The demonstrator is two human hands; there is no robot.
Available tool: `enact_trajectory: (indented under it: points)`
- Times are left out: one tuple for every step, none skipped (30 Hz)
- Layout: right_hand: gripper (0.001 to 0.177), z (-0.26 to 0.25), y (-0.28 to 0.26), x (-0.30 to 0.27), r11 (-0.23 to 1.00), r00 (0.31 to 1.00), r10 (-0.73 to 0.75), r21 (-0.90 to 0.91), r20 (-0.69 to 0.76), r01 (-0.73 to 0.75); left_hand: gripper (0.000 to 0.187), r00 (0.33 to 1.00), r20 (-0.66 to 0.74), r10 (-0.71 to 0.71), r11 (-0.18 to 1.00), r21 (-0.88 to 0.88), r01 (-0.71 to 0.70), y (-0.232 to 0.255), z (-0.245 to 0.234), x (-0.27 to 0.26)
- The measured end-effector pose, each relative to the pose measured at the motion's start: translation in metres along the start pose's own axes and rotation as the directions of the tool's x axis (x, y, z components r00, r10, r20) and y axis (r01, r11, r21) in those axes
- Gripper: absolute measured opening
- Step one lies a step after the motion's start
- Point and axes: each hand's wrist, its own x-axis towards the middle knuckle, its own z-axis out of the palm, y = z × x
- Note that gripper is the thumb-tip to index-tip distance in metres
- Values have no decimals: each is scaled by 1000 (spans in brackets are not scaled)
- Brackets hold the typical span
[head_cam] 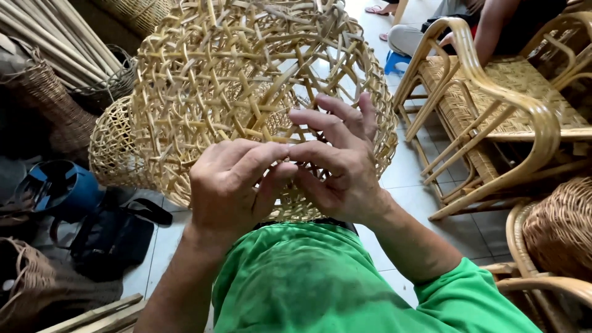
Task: Weaving a large basket by hand using thin strips of material.
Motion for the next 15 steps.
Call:
enact_trajectory:
  points:
    - [19, -1, -2, 2, 1000, 1000, -1, 1, -1, 1, 25, 1000, -1, 1, 1000, 2, -1, 2, 0, 2]
    - [20, -2, -5, 3, 1000, 1000, -2, 7, 9, 2, 25, 1000, -16, -9, 1000, -5, 9, 3, -1, 4]
    - [21, -3, -7, 5, 1000, 1000, -1, 15, 20, 1, 26, 999, -31, -20, 1000, -11, 20, 6, -1, 6]
    - [21, -4, -9, 5, 1000, 1000, -2, 16, 19, 1, 26, 999, -30, -20, 1000, -10, 20, 7, -1, 6]
    - [18, -4, -10, 6, 999, 1000, 3, 36, 22, -4, 26, 999, -24, -30, 999, -10, 30, 7, -1, 6]
    - [17, -5, -11, 6, 998, 1000, 7, 56, 25, -8, 26, 999, -18, -41, 999, -10, 40, 8, -1, 5]
    - [17, -3, -11, 5, 998, 1000, 7, 55, 26, -8, 26, 999, -19, -41, 999, -11, 41, 8, 0, 5]
    - [17, -1, -11, 4, 1000, 1000, 5, 30, 5, -5, 29, 998, -27, -51, 999, -6, 51, 9, 1, 6]
    - [17, 1, -11, 4, 1000, 1000, 0, 4, -18, 0, 33, 998, -37, -59, 998, -1, 59, 9, 2, 6]
    - [17, 3, -11, 3, 1000, 1000, -1, 3, -18, 1, 33, 998, -39, -59, 998, -1, 59, 10, 3, 3]
    - [21, 4, -10, 1, 1000, 999, -3, 6, -39, 3, 30, 998, -48, -40, 998, 50, 43, 10, 4, 1]
    - [24, 5, -10, 0, 1000, 998, -4, 10, -60, 4, 27, 998, -57, -21, 995, 100, 27, 10, 6, -1]
    - [24, 5, -10, -1, 1000, 998, -6, 7, -62, 6, 27, 998, -59, -18, 995, 99, 24, 11, 8, -5]
    - [25, 5, -9, -1, 1000, 998, -5, -15, -66, 4, 21, 996, -93, -11, 992, 124, 22, 12, 10, -8]
    - [26, 5, -10, -2, 999, 998, -2, -36, -69, -1, 17, 992, -125, -5, 989, 148, 24, 13, 11, -12]
